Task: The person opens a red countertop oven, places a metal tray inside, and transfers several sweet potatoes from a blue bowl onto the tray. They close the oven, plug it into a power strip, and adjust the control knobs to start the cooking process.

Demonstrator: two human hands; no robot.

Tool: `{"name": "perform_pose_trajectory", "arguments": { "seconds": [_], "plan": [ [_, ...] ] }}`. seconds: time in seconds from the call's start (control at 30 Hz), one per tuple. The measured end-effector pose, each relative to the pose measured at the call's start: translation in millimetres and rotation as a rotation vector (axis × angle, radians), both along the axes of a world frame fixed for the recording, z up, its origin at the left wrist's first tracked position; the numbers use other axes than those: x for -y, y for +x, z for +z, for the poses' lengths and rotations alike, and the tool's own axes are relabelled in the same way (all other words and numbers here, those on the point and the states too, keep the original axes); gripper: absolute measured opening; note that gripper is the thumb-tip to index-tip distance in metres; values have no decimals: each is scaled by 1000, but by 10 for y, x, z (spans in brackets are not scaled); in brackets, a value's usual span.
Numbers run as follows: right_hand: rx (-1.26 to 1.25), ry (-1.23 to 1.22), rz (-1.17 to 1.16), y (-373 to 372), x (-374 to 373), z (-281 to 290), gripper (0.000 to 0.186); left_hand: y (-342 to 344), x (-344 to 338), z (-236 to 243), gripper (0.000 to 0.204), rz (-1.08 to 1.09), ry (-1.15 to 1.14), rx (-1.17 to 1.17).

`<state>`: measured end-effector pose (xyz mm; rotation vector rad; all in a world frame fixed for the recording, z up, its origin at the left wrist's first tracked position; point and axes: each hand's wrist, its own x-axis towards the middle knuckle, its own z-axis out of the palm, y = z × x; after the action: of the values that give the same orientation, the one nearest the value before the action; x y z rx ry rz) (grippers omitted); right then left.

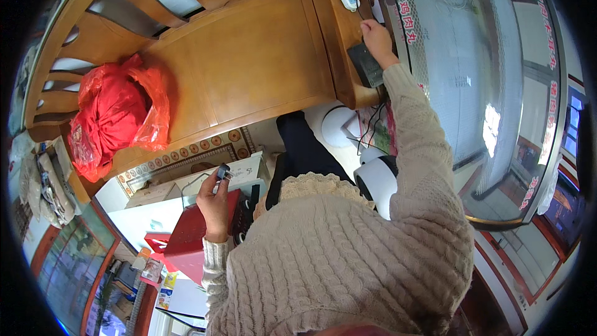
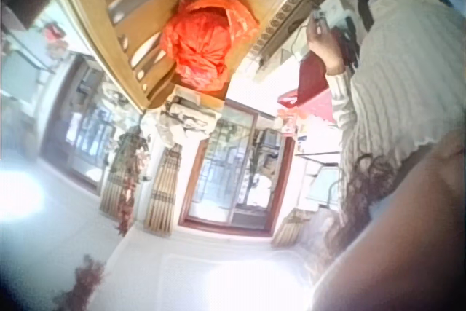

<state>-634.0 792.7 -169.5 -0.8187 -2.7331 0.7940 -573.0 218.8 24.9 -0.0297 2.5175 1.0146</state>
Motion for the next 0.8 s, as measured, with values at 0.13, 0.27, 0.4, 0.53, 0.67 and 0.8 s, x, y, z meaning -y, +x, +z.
{"name": "perform_pose_trajectory", "arguments": {
  "seconds": [0.13,0.27,0.4,0.53,0.67,0.8],
  "plan": [
    [131,-9,-93,-685,-178,9,36,-195,-86,-267,26,94,15,83],
    [172,103,-87,-1123,-512,-332,57,-450,-385,-272,28,23,-50,87],
    [473,77,-183,-1570,-455,-287,73,-566,-479,-321,27,-14,-101,97],
    [584,100,-163,-1700,-466,-326,67,-701,-581,-359,28,-11,-113,126],
    [609,88,-126,-1714,-573,-400,65,-769,-597,-433,29,-148,-94,26],
    [566,203,-173,-1680,-597,-268,61,-762,-611,-504,29,75,-60,156]
  ]
}}
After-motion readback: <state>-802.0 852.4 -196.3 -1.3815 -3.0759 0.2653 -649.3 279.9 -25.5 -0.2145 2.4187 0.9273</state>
